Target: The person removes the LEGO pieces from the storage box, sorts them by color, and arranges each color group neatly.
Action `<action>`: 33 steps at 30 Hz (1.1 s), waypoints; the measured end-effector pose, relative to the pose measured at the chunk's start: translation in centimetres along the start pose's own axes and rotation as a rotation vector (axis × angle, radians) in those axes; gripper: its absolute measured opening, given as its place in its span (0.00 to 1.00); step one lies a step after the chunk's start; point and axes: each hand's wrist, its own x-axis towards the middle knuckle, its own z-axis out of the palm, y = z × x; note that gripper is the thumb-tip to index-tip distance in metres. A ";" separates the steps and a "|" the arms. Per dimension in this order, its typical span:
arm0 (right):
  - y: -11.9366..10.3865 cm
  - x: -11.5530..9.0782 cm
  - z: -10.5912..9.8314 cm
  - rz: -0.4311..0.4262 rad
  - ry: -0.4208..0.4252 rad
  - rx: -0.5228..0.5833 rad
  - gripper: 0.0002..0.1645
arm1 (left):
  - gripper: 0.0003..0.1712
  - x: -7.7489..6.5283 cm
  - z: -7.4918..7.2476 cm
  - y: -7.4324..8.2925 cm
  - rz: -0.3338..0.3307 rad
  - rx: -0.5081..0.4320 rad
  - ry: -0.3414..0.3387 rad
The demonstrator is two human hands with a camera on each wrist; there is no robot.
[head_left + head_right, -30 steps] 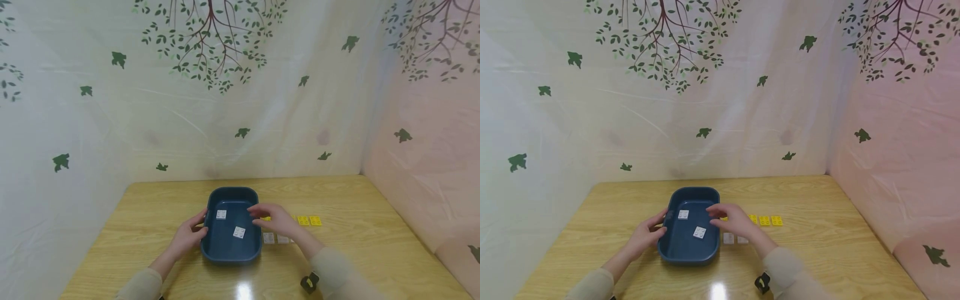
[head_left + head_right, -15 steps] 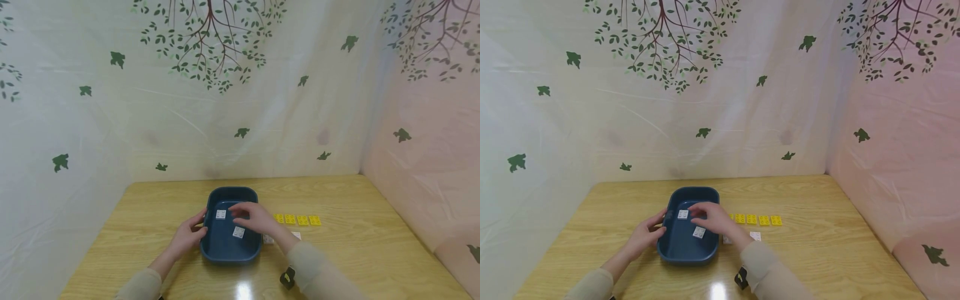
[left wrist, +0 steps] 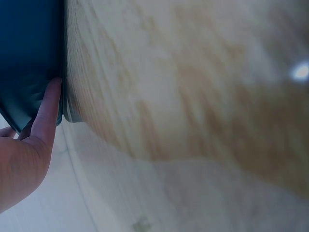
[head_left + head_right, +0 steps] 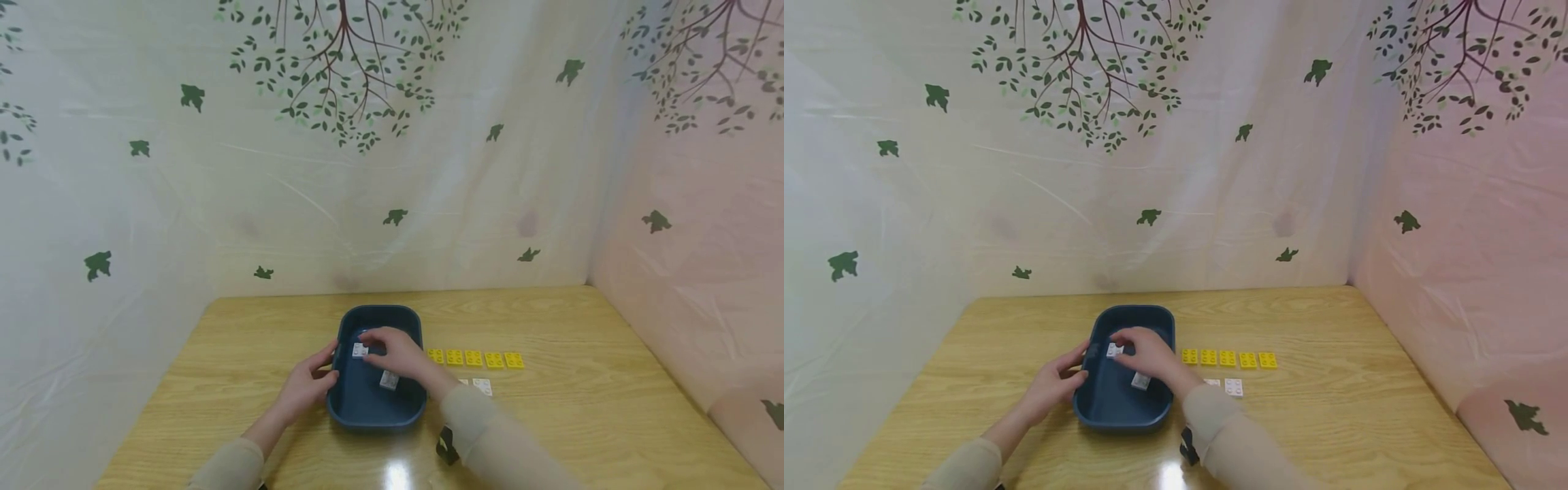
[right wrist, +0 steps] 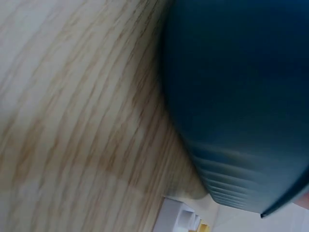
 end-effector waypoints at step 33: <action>1.5 1.9 1.7 0.068 -0.062 -0.031 0.31 | 0.34 -0.3 0.2 0.1 -0.004 -0.003 0.002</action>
